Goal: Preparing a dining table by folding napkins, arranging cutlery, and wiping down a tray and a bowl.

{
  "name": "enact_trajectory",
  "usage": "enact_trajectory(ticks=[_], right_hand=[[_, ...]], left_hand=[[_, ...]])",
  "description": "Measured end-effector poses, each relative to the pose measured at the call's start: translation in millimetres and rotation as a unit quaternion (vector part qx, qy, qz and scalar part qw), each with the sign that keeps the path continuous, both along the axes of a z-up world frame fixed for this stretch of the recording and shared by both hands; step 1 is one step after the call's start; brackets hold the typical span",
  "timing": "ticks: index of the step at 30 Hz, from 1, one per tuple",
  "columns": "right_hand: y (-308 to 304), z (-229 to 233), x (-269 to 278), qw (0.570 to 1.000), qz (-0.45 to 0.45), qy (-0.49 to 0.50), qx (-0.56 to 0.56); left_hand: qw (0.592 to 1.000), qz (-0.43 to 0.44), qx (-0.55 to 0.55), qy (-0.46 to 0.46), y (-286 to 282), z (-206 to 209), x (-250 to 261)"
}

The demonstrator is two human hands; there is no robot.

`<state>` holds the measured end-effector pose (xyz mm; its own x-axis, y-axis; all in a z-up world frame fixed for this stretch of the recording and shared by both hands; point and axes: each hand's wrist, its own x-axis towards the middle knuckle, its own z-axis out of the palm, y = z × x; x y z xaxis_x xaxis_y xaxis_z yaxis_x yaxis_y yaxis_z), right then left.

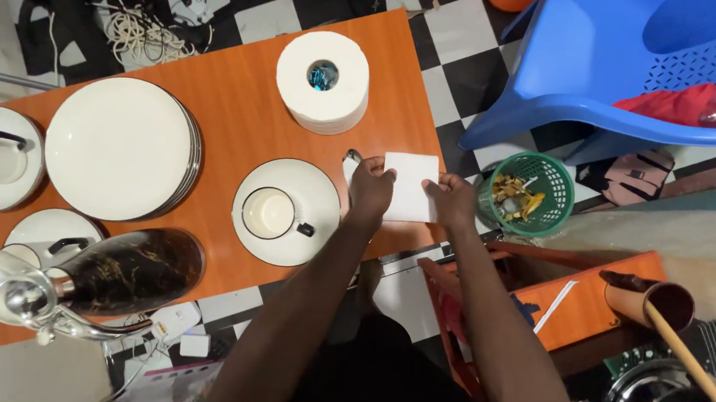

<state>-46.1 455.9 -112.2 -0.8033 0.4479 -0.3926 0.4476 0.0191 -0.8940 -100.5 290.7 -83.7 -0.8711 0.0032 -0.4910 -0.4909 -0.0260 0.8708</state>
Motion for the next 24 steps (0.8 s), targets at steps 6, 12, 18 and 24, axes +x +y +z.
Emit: enact_trajectory(ticks=[6,12,18,24], right_hand=[[-9,16,-7,0.988,0.041,-0.041,0.145],[-12,16,-10,0.961,0.072,-0.064,0.258],[-17,43,-8,0.962,0.043,-0.028,0.269],[-31,100,27,0.971,-0.069,0.146,0.174]], left_hand=[[0.991,-0.025,-0.124,0.047,11,-45,1],[0.972,-0.086,-0.209,0.070,7,6,-1],[0.964,-0.112,-0.207,0.126,-8,19,1],[0.986,-0.105,-0.001,0.130,-25,77,4]])
